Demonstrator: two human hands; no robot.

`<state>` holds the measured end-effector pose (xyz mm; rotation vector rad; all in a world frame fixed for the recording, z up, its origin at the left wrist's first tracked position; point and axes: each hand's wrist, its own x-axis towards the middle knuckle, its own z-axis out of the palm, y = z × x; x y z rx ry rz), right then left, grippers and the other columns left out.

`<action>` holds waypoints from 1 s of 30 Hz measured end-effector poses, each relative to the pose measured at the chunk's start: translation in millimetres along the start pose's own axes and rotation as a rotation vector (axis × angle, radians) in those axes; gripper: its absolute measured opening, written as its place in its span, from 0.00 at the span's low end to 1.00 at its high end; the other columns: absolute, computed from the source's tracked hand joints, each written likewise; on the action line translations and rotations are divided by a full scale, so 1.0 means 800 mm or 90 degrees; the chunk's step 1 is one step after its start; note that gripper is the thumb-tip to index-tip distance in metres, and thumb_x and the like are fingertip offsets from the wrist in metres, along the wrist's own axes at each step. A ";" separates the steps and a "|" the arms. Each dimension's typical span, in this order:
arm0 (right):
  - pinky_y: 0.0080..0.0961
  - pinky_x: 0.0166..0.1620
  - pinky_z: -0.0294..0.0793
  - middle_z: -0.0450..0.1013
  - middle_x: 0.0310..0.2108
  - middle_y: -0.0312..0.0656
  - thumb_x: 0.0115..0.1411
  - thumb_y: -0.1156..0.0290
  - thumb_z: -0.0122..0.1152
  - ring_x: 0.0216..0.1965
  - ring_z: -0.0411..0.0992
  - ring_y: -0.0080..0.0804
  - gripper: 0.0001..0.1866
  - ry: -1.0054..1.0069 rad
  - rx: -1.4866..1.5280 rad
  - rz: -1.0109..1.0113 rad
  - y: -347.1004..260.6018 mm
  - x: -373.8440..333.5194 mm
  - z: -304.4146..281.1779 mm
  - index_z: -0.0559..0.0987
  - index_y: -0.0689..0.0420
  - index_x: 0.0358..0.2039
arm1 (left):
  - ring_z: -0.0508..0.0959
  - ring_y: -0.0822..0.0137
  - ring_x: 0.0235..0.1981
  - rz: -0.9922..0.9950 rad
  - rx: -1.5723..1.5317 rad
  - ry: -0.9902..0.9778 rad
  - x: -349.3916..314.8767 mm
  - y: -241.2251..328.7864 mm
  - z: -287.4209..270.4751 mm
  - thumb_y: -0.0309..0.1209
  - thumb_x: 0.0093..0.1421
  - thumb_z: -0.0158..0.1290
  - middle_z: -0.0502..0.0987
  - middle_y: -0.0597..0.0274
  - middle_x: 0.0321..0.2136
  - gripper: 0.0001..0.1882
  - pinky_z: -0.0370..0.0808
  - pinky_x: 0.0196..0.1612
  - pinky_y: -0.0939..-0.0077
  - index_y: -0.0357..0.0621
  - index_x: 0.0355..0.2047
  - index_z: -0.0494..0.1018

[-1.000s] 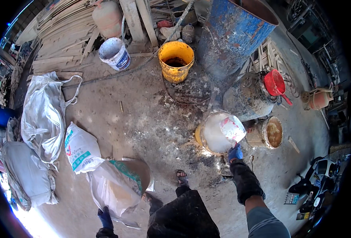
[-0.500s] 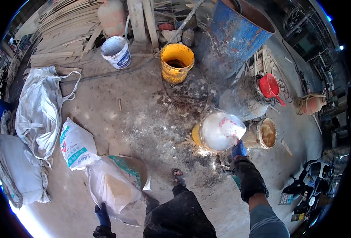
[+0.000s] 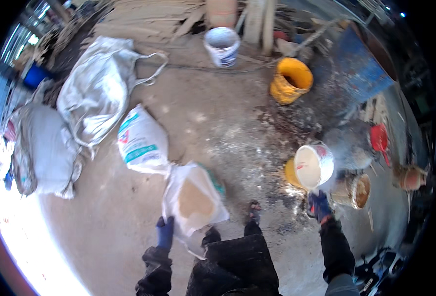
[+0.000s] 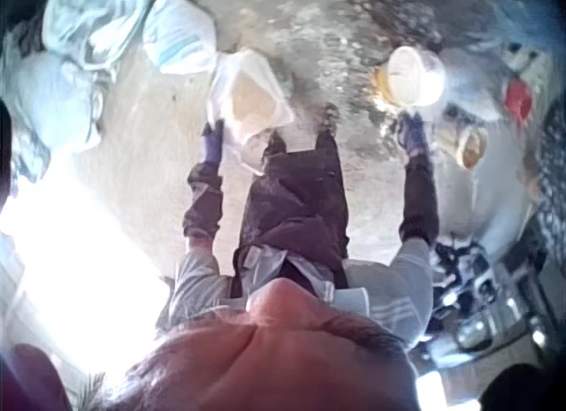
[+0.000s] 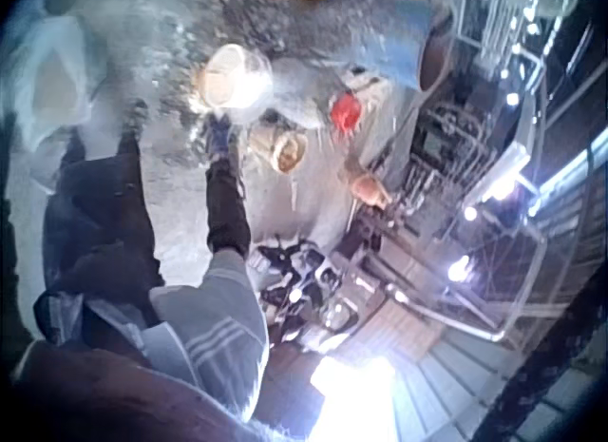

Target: The person mixes a light-colored substance in a bucket using an electric mixer, adds more powder from a bag, and stirs the mixture again.

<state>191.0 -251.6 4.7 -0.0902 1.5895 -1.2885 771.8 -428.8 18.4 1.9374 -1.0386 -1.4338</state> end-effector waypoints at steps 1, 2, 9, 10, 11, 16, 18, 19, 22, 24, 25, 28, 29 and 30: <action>0.19 0.18 0.64 0.66 0.20 0.29 0.60 0.62 0.60 0.17 0.64 0.19 0.09 -0.023 -0.290 0.062 -0.049 -0.051 0.106 0.73 0.52 0.33 | 0.69 0.79 0.25 0.024 -0.017 0.018 -0.005 -0.005 -0.004 0.32 0.61 0.53 0.74 0.72 0.26 0.10 0.67 0.26 0.81 0.37 0.39 0.75; 0.19 0.19 0.66 0.67 0.22 0.29 0.60 0.60 0.60 0.19 0.65 0.19 0.12 -0.110 -0.273 0.052 -0.045 -0.084 0.149 0.73 0.53 0.39 | 0.73 0.75 0.28 -0.006 -0.031 0.010 0.003 -0.013 -0.006 0.30 0.61 0.53 0.78 0.65 0.30 0.09 0.71 0.31 0.76 0.36 0.37 0.74; 0.23 0.19 0.64 0.67 0.17 0.31 0.56 0.62 0.65 0.17 0.67 0.22 0.09 -0.412 -0.202 0.314 0.137 -0.083 0.388 0.75 0.52 0.30 | 0.70 0.77 0.24 -0.012 -0.108 0.021 0.009 0.007 -0.021 0.31 0.60 0.54 0.74 0.68 0.24 0.08 0.69 0.26 0.77 0.38 0.31 0.72; 0.25 0.19 0.64 0.68 0.16 0.32 0.56 0.63 0.63 0.18 0.69 0.25 0.08 -0.406 -0.267 0.332 0.175 -0.063 0.407 0.75 0.51 0.29 | 0.67 0.79 0.24 -0.022 -0.142 0.019 0.007 0.021 -0.021 0.31 0.60 0.54 0.71 0.73 0.22 0.09 0.66 0.26 0.79 0.38 0.29 0.71; 0.27 0.20 0.66 0.70 0.18 0.34 0.56 0.65 0.62 0.20 0.71 0.28 0.06 -0.379 -0.355 0.326 0.221 -0.038 0.423 0.76 0.50 0.31 | 0.67 0.79 0.23 -0.028 -0.139 0.019 0.007 0.021 -0.024 0.31 0.60 0.55 0.71 0.72 0.22 0.09 0.66 0.25 0.79 0.37 0.29 0.71; 0.34 0.28 0.71 0.77 0.26 0.42 0.56 0.68 0.57 0.29 0.77 0.40 0.09 -0.155 -0.832 0.134 0.362 0.078 0.455 0.80 0.49 0.38 | 0.69 0.77 0.23 -0.033 -0.082 -0.005 0.007 0.028 -0.029 0.32 0.58 0.55 0.72 0.69 0.21 0.09 0.68 0.25 0.77 0.37 0.30 0.71; 0.35 0.31 0.72 0.77 0.29 0.43 0.56 0.67 0.56 0.31 0.77 0.42 0.09 -0.119 -0.903 0.060 0.376 0.083 0.476 0.80 0.50 0.37 | 0.69 0.77 0.23 -0.062 -0.129 -0.002 0.008 0.030 -0.031 0.31 0.58 0.55 0.72 0.68 0.21 0.09 0.68 0.26 0.76 0.37 0.31 0.72; 0.35 0.33 0.72 0.78 0.30 0.44 0.56 0.67 0.56 0.32 0.77 0.43 0.10 -0.094 -0.929 0.019 0.390 0.075 0.484 0.80 0.50 0.37 | 0.69 0.76 0.23 -0.057 -0.136 0.004 0.010 0.024 -0.031 0.31 0.57 0.55 0.72 0.68 0.21 0.09 0.69 0.26 0.76 0.37 0.31 0.72; 0.36 0.38 0.73 0.78 0.33 0.46 0.55 0.66 0.56 0.35 0.76 0.46 0.10 -0.086 -1.021 -0.111 0.440 0.048 0.496 0.81 0.51 0.36 | 0.69 0.76 0.24 -0.005 -0.130 -0.003 0.018 0.022 -0.028 0.30 0.57 0.55 0.72 0.67 0.21 0.09 0.69 0.27 0.76 0.36 0.32 0.72; 0.36 0.39 0.73 0.78 0.34 0.46 0.53 0.67 0.57 0.35 0.76 0.46 0.11 -0.333 -1.139 -0.224 0.450 0.044 0.486 0.81 0.52 0.36 | 0.69 0.76 0.24 0.018 -0.121 -0.010 0.018 0.019 -0.029 0.30 0.57 0.54 0.72 0.66 0.22 0.09 0.69 0.27 0.75 0.36 0.33 0.72; 0.35 0.39 0.73 0.78 0.34 0.45 0.52 0.68 0.58 0.35 0.76 0.46 0.11 -0.507 -1.178 -0.300 0.448 0.046 0.480 0.81 0.53 0.36 | 0.69 0.76 0.24 0.015 -0.123 -0.008 0.014 0.016 -0.029 0.30 0.57 0.54 0.72 0.66 0.22 0.09 0.69 0.27 0.75 0.36 0.33 0.72; 0.35 0.37 0.73 0.78 0.34 0.44 0.49 0.71 0.58 0.33 0.76 0.44 0.12 -0.946 -1.050 -0.445 0.420 0.059 0.428 0.81 0.55 0.36 | 0.69 0.75 0.24 0.008 -0.113 -0.002 0.003 0.016 -0.021 0.29 0.57 0.55 0.73 0.65 0.22 0.08 0.69 0.26 0.74 0.36 0.33 0.72; 0.37 0.36 0.73 0.77 0.34 0.45 0.49 0.71 0.57 0.34 0.76 0.43 0.12 -1.000 -0.863 -0.452 0.404 0.067 0.408 0.81 0.54 0.36 | 0.69 0.75 0.23 0.008 -0.107 0.001 0.000 0.019 -0.017 0.29 0.57 0.55 0.73 0.65 0.22 0.08 0.69 0.26 0.74 0.36 0.33 0.72; 0.39 0.35 0.73 0.77 0.35 0.46 0.48 0.70 0.56 0.34 0.76 0.43 0.12 -1.037 -0.674 -0.462 0.388 0.079 0.400 0.81 0.54 0.35 | 0.69 0.76 0.24 -0.003 -0.100 -0.008 0.001 0.020 -0.016 0.29 0.58 0.55 0.72 0.67 0.23 0.08 0.69 0.26 0.75 0.36 0.33 0.72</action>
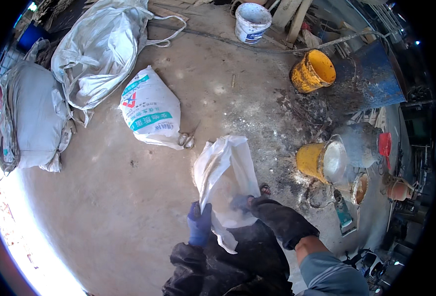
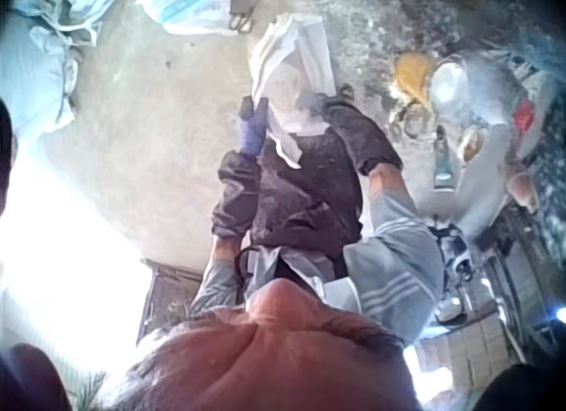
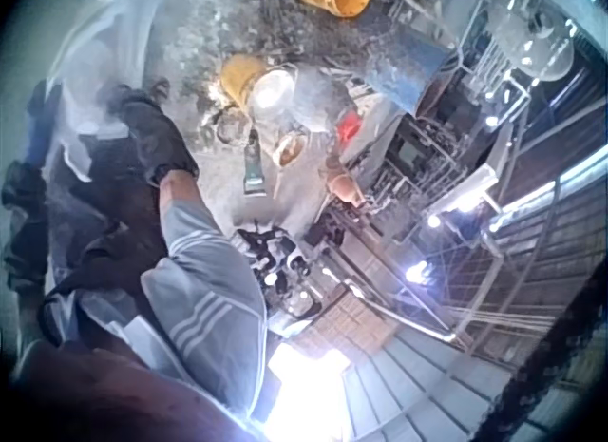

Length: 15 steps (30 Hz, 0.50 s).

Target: The person mixes a light-colored substance in a bucket using an electric mixer, adds more powder from a bag, and stirs the mixture again.

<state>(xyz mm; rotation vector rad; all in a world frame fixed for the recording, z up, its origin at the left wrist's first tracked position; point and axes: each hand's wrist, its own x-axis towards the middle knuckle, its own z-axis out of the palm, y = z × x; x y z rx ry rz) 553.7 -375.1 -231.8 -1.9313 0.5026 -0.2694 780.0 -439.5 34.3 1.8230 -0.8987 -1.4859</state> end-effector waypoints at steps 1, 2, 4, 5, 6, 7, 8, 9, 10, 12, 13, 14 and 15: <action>0.37 0.33 0.73 0.77 0.33 0.44 0.50 0.69 0.56 0.32 0.76 0.40 0.11 -0.051 -0.018 0.053 -0.008 0.001 -0.019 0.80 0.53 0.35 | 0.68 0.77 0.25 -0.014 0.015 -0.003 0.002 -0.004 -0.006 0.30 0.59 0.55 0.71 0.68 0.23 0.08 0.68 0.27 0.77 0.36 0.32 0.71; 0.36 0.31 0.72 0.77 0.32 0.41 0.52 0.68 0.56 0.29 0.75 0.37 0.10 -0.102 -0.033 0.108 -0.029 -0.001 -0.041 0.80 0.52 0.35 | 0.68 0.78 0.26 -0.032 0.031 -0.007 0.001 -0.007 -0.012 0.30 0.59 0.55 0.71 0.70 0.24 0.08 0.68 0.27 0.78 0.36 0.32 0.71; 0.32 0.29 0.71 0.76 0.29 0.37 0.55 0.66 0.55 0.25 0.73 0.32 0.09 -0.107 0.116 0.247 -0.040 -0.020 -0.054 0.80 0.51 0.35 | 0.66 0.78 0.25 -0.026 0.024 -0.001 0.001 0.003 -0.007 0.30 0.60 0.54 0.69 0.71 0.23 0.08 0.67 0.26 0.79 0.37 0.30 0.70; 0.29 0.29 0.71 0.75 0.28 0.35 0.57 0.64 0.54 0.24 0.72 0.29 0.09 -0.060 0.287 0.321 -0.050 -0.032 -0.058 0.80 0.50 0.35 | 0.65 0.79 0.24 -0.023 0.019 0.003 0.000 0.007 -0.005 0.29 0.60 0.54 0.69 0.72 0.22 0.08 0.66 0.26 0.79 0.37 0.29 0.70; 0.27 0.28 0.70 0.75 0.28 0.33 0.59 0.63 0.53 0.24 0.71 0.26 0.10 -0.043 0.382 0.369 -0.055 -0.038 -0.071 0.80 0.50 0.35 | 0.64 0.79 0.23 0.004 0.057 0.014 0.002 0.000 -0.007 0.29 0.61 0.53 0.67 0.73 0.22 0.08 0.65 0.25 0.81 0.37 0.29 0.70; 0.25 0.28 0.70 0.74 0.27 0.31 0.60 0.61 0.52 0.23 0.70 0.24 0.10 -0.019 0.481 0.416 -0.061 -0.043 -0.083 0.80 0.50 0.35 | 0.65 0.79 0.24 -0.008 0.039 0.014 0.003 -0.002 -0.010 0.29 0.60 0.53 0.68 0.72 0.22 0.08 0.66 0.26 0.80 0.37 0.29 0.70; 0.23 0.28 0.69 0.73 0.27 0.30 0.61 0.59 0.52 0.23 0.69 0.22 0.11 -0.028 0.512 0.447 -0.067 -0.050 -0.095 0.80 0.50 0.35 | 0.66 0.78 0.25 -0.021 0.021 0.016 0.004 -0.003 -0.013 0.29 0.60 0.53 0.69 0.70 0.23 0.07 0.66 0.27 0.78 0.37 0.29 0.70; 0.22 0.27 0.69 0.72 0.26 0.29 0.62 0.58 0.52 0.23 0.68 0.21 0.12 -0.022 0.512 0.440 -0.069 -0.057 -0.100 0.80 0.50 0.34 | 0.67 0.78 0.27 -0.038 0.003 0.013 0.003 0.001 -0.010 0.28 0.59 0.53 0.71 0.69 0.24 0.07 0.67 0.27 0.77 0.36 0.29 0.70; 0.22 0.27 0.69 0.71 0.26 0.29 0.62 0.58 0.52 0.23 0.68 0.20 0.12 -0.016 0.513 0.432 -0.071 -0.063 -0.103 0.80 0.50 0.34 | 0.66 0.78 0.25 -0.029 0.029 0.025 -0.001 0.007 -0.007 0.28 0.59 0.53 0.69 0.71 0.23 0.07 0.66 0.27 0.79 0.37 0.28 0.70; 0.22 0.26 0.68 0.70 0.24 0.29 0.62 0.58 0.52 0.23 0.68 0.20 0.12 0.028 0.443 0.337 -0.075 -0.062 -0.108 0.79 0.50 0.34 | 0.65 0.78 0.25 -0.035 0.052 0.020 -0.008 0.015 0.003 0.29 0.59 0.53 0.69 0.71 0.22 0.08 0.66 0.27 0.79 0.37 0.27 0.70; 0.22 0.25 0.68 0.70 0.24 0.29 0.62 0.58 0.53 0.23 0.67 0.20 0.11 0.039 0.480 0.364 -0.071 -0.060 -0.105 0.79 0.51 0.33 | 0.65 0.78 0.25 -0.034 0.064 0.017 -0.008 0.021 0.007 0.29 0.60 0.53 0.69 0.71 0.21 0.08 0.66 0.27 0.79 0.37 0.27 0.70; 0.21 0.24 0.67 0.70 0.23 0.29 0.62 0.58 0.54 0.22 0.67 0.20 0.11 0.052 0.517 0.390 -0.067 -0.057 -0.100 0.79 0.51 0.32 | 0.66 0.78 0.24 -0.026 0.106 0.017 -0.007 0.012 0.010 0.29 0.60 0.53 0.70 0.70 0.21 0.08 0.66 0.27 0.77 0.37 0.27 0.70; 0.21 0.24 0.67 0.70 0.23 0.29 0.61 0.58 0.55 0.22 0.67 0.20 0.11 0.064 0.554 0.391 -0.067 -0.053 -0.100 0.78 0.52 0.31 | 0.66 0.78 0.24 -0.010 0.126 0.029 -0.007 0.010 0.009 0.30 0.60 0.53 0.71 0.70 0.22 0.08 0.66 0.27 0.77 0.37 0.27 0.70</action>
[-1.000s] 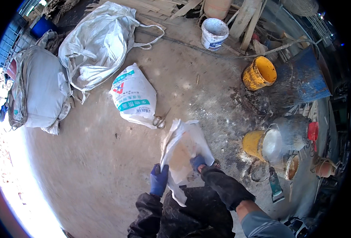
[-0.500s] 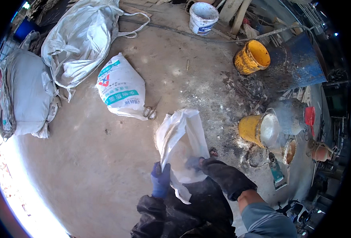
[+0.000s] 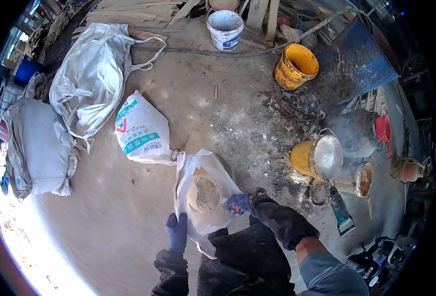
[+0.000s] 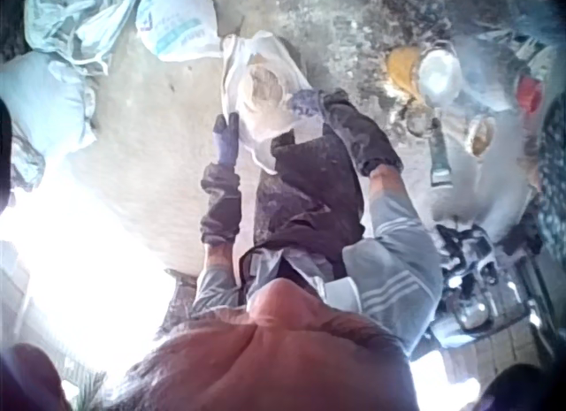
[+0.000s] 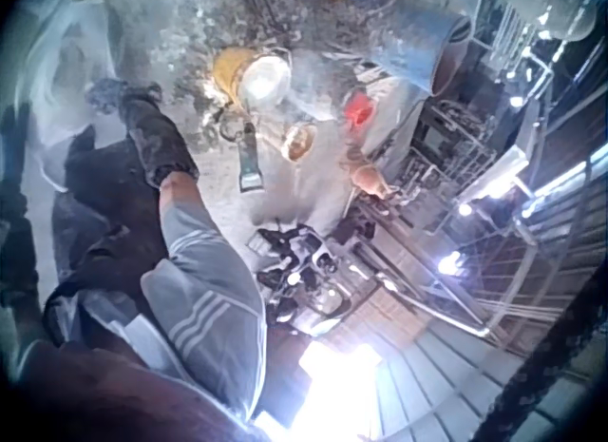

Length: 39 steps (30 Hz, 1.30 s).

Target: The person mixes a light-colored substance in a bucket using an electric mixer, adds more powder from a bag, and stirs the mixture again.

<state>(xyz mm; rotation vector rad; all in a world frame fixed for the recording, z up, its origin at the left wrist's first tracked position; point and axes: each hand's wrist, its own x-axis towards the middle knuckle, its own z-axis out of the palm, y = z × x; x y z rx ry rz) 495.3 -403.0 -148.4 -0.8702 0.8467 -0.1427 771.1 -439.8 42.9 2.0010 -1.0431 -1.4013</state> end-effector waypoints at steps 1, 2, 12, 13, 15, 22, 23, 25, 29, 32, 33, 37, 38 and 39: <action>0.21 0.23 0.67 0.69 0.22 0.29 0.61 0.58 0.56 0.21 0.67 0.20 0.11 0.004 0.039 0.005 -0.008 -0.004 0.001 0.78 0.52 0.30 | 0.67 0.77 0.24 0.013 0.017 0.007 -0.001 -0.001 0.003 0.30 0.60 0.53 0.71 0.69 0.22 0.09 0.67 0.27 0.77 0.37 0.28 0.71; 0.21 0.22 0.66 0.69 0.21 0.29 0.60 0.58 0.58 0.20 0.67 0.20 0.12 0.006 0.075 -0.009 -0.012 -0.017 0.000 0.78 0.53 0.29 | 0.67 0.77 0.25 0.027 0.034 0.012 -0.003 0.000 0.004 0.30 0.60 0.53 0.72 0.69 0.22 0.09 0.67 0.27 0.77 0.36 0.28 0.71; 0.17 0.18 0.59 0.65 0.19 0.30 0.60 0.59 0.60 0.17 0.62 0.17 0.15 -0.067 0.463 0.013 -0.080 -0.311 -0.018 0.78 0.58 0.40 | 0.64 0.77 0.23 0.011 0.092 0.042 -0.018 -0.009 0.028 0.32 0.62 0.49 0.68 0.71 0.22 0.11 0.63 0.25 0.77 0.35 0.33 0.71; 0.17 0.19 0.58 0.65 0.20 0.29 0.59 0.61 0.62 0.18 0.60 0.16 0.13 -0.057 0.502 0.030 -0.071 -0.346 -0.024 0.78 0.55 0.41 | 0.65 0.75 0.23 0.022 0.116 0.034 -0.015 -0.013 0.030 0.33 0.61 0.49 0.69 0.69 0.22 0.11 0.64 0.26 0.75 0.34 0.32 0.71; 0.16 0.19 0.58 0.64 0.20 0.28 0.59 0.61 0.62 0.18 0.61 0.16 0.13 0.002 0.554 0.004 -0.057 -0.414 -0.037 0.78 0.55 0.40 | 0.63 0.77 0.18 0.049 0.164 0.052 -0.013 -0.024 0.030 0.37 0.62 0.49 0.64 0.73 0.17 0.12 0.59 0.19 0.76 0.41 0.28 0.69; 0.22 0.19 0.61 0.65 0.19 0.30 0.57 0.63 0.65 0.17 0.62 0.20 0.11 0.515 0.478 0.051 0.066 -0.577 -0.118 0.76 0.55 0.33 | 0.71 0.70 0.28 0.088 0.101 0.072 -0.011 -0.047 0.035 0.30 0.59 0.51 0.74 0.63 0.30 0.15 0.70 0.32 0.74 0.31 0.42 0.68; 0.25 0.19 0.61 0.64 0.17 0.30 0.57 0.66 0.64 0.16 0.61 0.22 0.08 0.568 0.511 -0.046 0.107 -0.576 -0.134 0.74 0.55 0.30 | 0.71 0.71 0.29 0.091 0.098 0.061 -0.012 -0.050 0.028 0.30 0.60 0.52 0.74 0.62 0.31 0.18 0.70 0.33 0.76 0.32 0.47 0.65; 0.28 0.19 0.61 0.63 0.15 0.32 0.56 0.72 0.60 0.14 0.61 0.26 0.05 0.648 0.577 -0.158 0.214 -0.556 -0.182 0.72 0.54 0.26 | 0.71 0.72 0.29 0.069 0.101 0.093 -0.021 -0.054 0.026 0.30 0.59 0.53 0.74 0.62 0.31 0.20 0.69 0.34 0.77 0.33 0.49 0.64; 0.32 0.18 0.61 0.61 0.12 0.34 0.52 0.75 0.56 0.11 0.60 0.32 0.03 0.898 0.553 -0.065 0.348 -0.567 -0.245 0.71 0.55 0.26 | 0.70 0.73 0.29 0.009 0.140 0.088 -0.013 -0.056 0.048 0.29 0.58 0.56 0.73 0.62 0.29 0.24 0.69 0.34 0.78 0.36 0.53 0.62; 0.39 0.24 0.67 0.68 0.18 0.45 0.52 0.70 0.57 0.20 0.68 0.44 0.08 1.129 0.240 0.150 0.344 -0.549 -0.265 0.72 0.60 0.30 | 0.71 0.72 0.30 0.044 0.187 0.125 -0.030 -0.054 0.039 0.28 0.58 0.55 0.73 0.58 0.33 0.25 0.70 0.35 0.77 0.36 0.55 0.61; 0.43 0.28 0.70 0.71 0.21 0.50 0.52 0.67 0.57 0.25 0.72 0.50 0.11 1.193 0.098 0.234 0.332 -0.534 -0.266 0.72 0.62 0.31 | 0.71 0.56 0.47 0.058 0.249 0.061 -0.076 0.004 0.063 0.36 0.62 0.55 0.68 0.46 0.51 0.30 0.69 0.52 0.66 0.32 0.58 0.60; 0.48 0.37 0.73 0.75 0.33 0.58 0.53 0.62 0.58 0.37 0.74 0.59 0.17 1.210 -0.005 0.372 0.303 -0.518 -0.262 0.72 0.62 0.37 | 0.69 0.58 0.47 0.059 0.222 0.067 -0.104 0.014 0.063 0.37 0.64 0.53 0.64 0.47 0.53 0.28 0.68 0.52 0.67 0.30 0.57 0.61; 0.48 0.38 0.72 0.75 0.34 0.58 0.52 0.61 0.59 0.38 0.73 0.59 0.18 1.218 -0.020 0.391 0.302 -0.517 -0.257 0.72 0.62 0.37 | 0.68 0.58 0.48 0.084 0.260 0.055 -0.104 0.006 0.059 0.37 0.64 0.52 0.63 0.47 0.53 0.27 0.68 0.52 0.67 0.30 0.57 0.61; 0.48 0.38 0.72 0.75 0.34 0.58 0.53 0.61 0.59 0.38 0.73 0.59 0.18 1.223 -0.027 0.397 0.298 -0.513 -0.253 0.72 0.61 0.38 | 0.68 0.58 0.48 0.108 0.298 0.046 -0.106 -0.002 0.051 0.36 0.64 0.52 0.62 0.47 0.54 0.27 0.67 0.53 0.68 0.30 0.56 0.61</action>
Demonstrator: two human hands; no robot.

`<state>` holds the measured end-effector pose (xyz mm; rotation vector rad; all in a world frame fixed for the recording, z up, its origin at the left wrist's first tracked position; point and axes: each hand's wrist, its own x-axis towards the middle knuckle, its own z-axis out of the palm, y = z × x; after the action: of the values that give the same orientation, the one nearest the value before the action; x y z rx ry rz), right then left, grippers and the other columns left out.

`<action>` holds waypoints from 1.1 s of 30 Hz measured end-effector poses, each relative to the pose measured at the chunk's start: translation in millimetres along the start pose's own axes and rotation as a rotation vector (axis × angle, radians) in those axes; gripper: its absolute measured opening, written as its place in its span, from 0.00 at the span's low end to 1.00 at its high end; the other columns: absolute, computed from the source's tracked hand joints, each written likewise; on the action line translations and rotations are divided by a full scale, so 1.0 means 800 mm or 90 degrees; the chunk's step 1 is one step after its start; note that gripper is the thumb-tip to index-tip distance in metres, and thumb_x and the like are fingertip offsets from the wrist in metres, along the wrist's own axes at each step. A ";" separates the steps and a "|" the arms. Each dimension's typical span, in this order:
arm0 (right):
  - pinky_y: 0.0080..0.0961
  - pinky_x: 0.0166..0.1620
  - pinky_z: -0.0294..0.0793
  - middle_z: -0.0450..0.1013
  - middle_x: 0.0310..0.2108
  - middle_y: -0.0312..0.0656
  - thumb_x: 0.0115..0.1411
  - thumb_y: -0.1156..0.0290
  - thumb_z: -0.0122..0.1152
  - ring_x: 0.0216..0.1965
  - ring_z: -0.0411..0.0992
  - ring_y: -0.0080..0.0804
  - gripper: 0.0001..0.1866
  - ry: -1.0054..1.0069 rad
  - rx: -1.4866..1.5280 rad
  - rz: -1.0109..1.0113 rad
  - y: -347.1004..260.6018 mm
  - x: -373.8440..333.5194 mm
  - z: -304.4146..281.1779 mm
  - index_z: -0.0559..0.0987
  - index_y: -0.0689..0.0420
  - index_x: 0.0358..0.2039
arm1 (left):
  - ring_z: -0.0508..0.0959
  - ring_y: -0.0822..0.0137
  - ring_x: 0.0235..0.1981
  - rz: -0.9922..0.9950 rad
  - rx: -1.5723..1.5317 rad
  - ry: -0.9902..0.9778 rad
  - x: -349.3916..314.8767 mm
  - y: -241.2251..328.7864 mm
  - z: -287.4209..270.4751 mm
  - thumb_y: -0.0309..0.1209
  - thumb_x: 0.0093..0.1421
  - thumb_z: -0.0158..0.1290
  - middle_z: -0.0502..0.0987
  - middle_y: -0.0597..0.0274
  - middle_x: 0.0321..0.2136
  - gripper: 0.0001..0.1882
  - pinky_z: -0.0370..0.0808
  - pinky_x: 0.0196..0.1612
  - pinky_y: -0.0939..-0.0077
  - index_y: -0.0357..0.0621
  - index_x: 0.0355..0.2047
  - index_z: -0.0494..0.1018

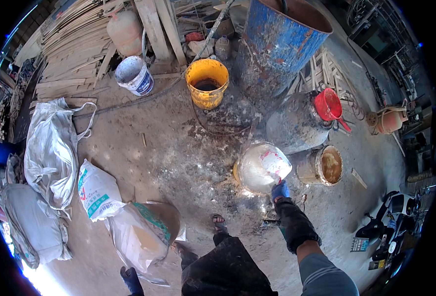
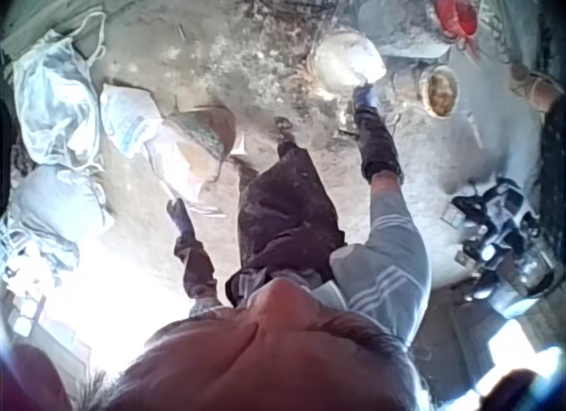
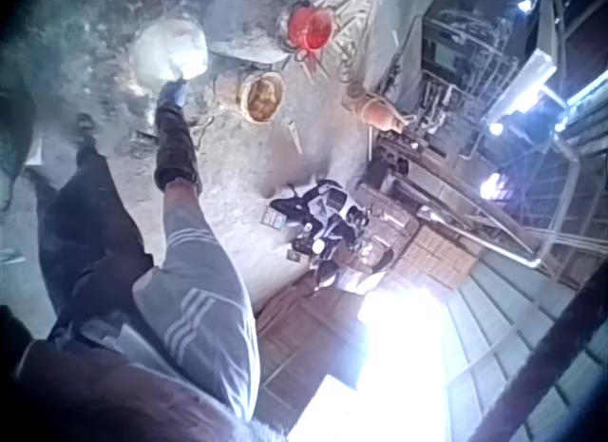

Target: The person mixes a light-colored substance in a bucket using an electric mixer, adds more powder from a bag, and stirs the mixture again.

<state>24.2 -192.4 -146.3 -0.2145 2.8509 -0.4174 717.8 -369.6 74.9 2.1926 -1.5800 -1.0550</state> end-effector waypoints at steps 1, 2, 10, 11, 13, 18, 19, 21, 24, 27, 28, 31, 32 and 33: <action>0.49 0.38 0.72 0.74 0.34 0.58 0.53 0.61 0.59 0.38 0.73 0.59 0.19 0.007 -0.005 0.000 -0.001 -0.006 -0.001 0.71 0.61 0.40 | 0.67 0.58 0.49 0.033 0.039 -0.004 -0.001 -0.013 -0.003 0.36 0.64 0.52 0.61 0.47 0.54 0.26 0.67 0.53 0.68 0.30 0.56 0.61; 0.49 0.38 0.72 0.74 0.35 0.58 0.54 0.60 0.59 0.37 0.73 0.59 0.20 0.014 -0.010 0.000 -0.003 -0.010 -0.001 0.71 0.61 0.41 | 0.67 0.58 0.49 0.067 0.079 -0.007 -0.001 -0.025 -0.007 0.36 0.64 0.52 0.61 0.46 0.54 0.26 0.67 0.53 0.68 0.30 0.56 0.61; 0.51 0.37 0.71 0.75 0.34 0.57 0.57 0.61 0.58 0.37 0.73 0.60 0.16 -0.026 -0.002 -0.034 -0.011 -0.022 -0.042 0.69 0.56 0.41 | 0.69 0.58 0.48 -0.048 -0.026 0.012 -0.024 -0.013 0.002 0.37 0.63 0.53 0.67 0.49 0.50 0.28 0.67 0.53 0.68 0.35 0.58 0.59; 0.51 0.36 0.71 0.75 0.34 0.56 0.57 0.61 0.58 0.37 0.73 0.60 0.16 -0.055 -0.013 -0.020 -0.013 -0.024 -0.048 0.69 0.56 0.41 | 0.69 0.58 0.48 -0.039 -0.021 0.014 -0.028 -0.008 0.001 0.37 0.63 0.53 0.68 0.49 0.49 0.28 0.67 0.53 0.67 0.36 0.59 0.59; 0.51 0.36 0.71 0.75 0.33 0.56 0.57 0.60 0.59 0.36 0.73 0.60 0.17 0.010 -0.038 -0.031 -0.004 -0.022 -0.039 0.69 0.55 0.41 | 0.69 0.58 0.48 -0.041 -0.031 0.008 -0.025 0.000 0.005 0.38 0.63 0.54 0.69 0.49 0.49 0.29 0.68 0.52 0.66 0.37 0.59 0.59; 0.50 0.37 0.73 0.75 0.35 0.56 0.56 0.62 0.58 0.35 0.74 0.58 0.18 0.042 -0.022 -0.052 -0.012 -0.030 -0.035 0.69 0.58 0.42 | 0.70 0.57 0.49 -0.005 -0.024 0.014 -0.022 -0.002 0.002 0.40 0.62 0.54 0.69 0.47 0.49 0.31 0.68 0.52 0.65 0.37 0.59 0.59; 0.50 0.37 0.73 0.75 0.35 0.56 0.56 0.62 0.58 0.35 0.74 0.58 0.18 0.047 -0.014 -0.048 -0.011 -0.031 -0.038 0.69 0.58 0.42 | 0.70 0.57 0.49 -0.016 -0.027 0.009 -0.022 0.010 0.001 0.41 0.62 0.54 0.69 0.47 0.49 0.31 0.68 0.52 0.65 0.37 0.59 0.59; 0.50 0.37 0.73 0.75 0.35 0.56 0.56 0.62 0.58 0.36 0.74 0.58 0.18 0.036 -0.015 -0.043 -0.009 -0.033 -0.044 0.69 0.58 0.43 | 0.70 0.57 0.48 -0.038 -0.035 0.000 -0.026 0.035 0.000 0.41 0.62 0.54 0.69 0.48 0.49 0.31 0.68 0.52 0.65 0.37 0.60 0.58; 0.50 0.38 0.73 0.75 0.36 0.56 0.57 0.61 0.58 0.37 0.74 0.58 0.18 0.009 -0.048 -0.036 -0.010 -0.036 -0.051 0.69 0.57 0.43 | 0.70 0.58 0.48 -0.036 -0.051 -0.006 -0.030 0.043 -0.004 0.41 0.63 0.54 0.69 0.48 0.49 0.31 0.68 0.51 0.66 0.37 0.60 0.58; 0.49 0.39 0.73 0.75 0.36 0.56 0.57 0.61 0.57 0.38 0.74 0.58 0.18 0.023 -0.068 -0.030 -0.015 -0.039 -0.050 0.69 0.57 0.43 | 0.70 0.58 0.48 -0.012 -0.049 -0.009 -0.029 0.039 -0.010 0.40 0.63 0.54 0.70 0.49 0.48 0.31 0.68 0.51 0.66 0.38 0.60 0.58; 0.49 0.39 0.73 0.75 0.36 0.56 0.57 0.61 0.58 0.38 0.74 0.58 0.17 0.027 -0.056 -0.033 -0.016 -0.042 -0.049 0.69 0.57 0.43 | 0.70 0.58 0.48 -0.014 -0.052 -0.009 -0.029 0.036 -0.013 0.40 0.63 0.54 0.70 0.49 0.48 0.30 0.68 0.51 0.66 0.38 0.60 0.58; 0.50 0.38 0.72 0.75 0.33 0.55 0.56 0.61 0.59 0.37 0.74 0.59 0.18 0.041 -0.011 -0.053 -0.009 -0.037 -0.055 0.69 0.56 0.43 | 0.70 0.59 0.48 -0.011 -0.067 -0.022 -0.027 0.032 -0.012 0.40 0.63 0.53 0.70 0.50 0.48 0.30 0.68 0.51 0.67 0.38 0.60 0.58; 0.50 0.37 0.72 0.75 0.33 0.55 0.55 0.61 0.59 0.36 0.74 0.59 0.19 0.076 -0.006 -0.065 -0.003 -0.034 -0.050 0.69 0.56 0.43 | 0.70 0.59 0.47 -0.006 -0.074 -0.028 -0.025 0.031 -0.012 0.40 0.63 0.53 0.70 0.50 0.47 0.30 0.68 0.51 0.67 0.38 0.60 0.58; 0.50 0.35 0.72 0.75 0.32 0.55 0.55 0.62 0.60 0.35 0.74 0.59 0.19 0.108 0.001 -0.079 -0.006 -0.036 -0.050 0.69 0.57 0.44 | 0.69 0.60 0.47 -0.002 -0.078 -0.031 -0.025 0.030 -0.013 0.40 0.63 0.53 0.70 0.50 0.47 0.30 0.68 0.51 0.67 0.38 0.60 0.58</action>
<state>41.2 -181.3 -101.3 -0.3748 3.0128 -0.4846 704.6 -363.0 104.2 2.1048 -1.4892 -1.1818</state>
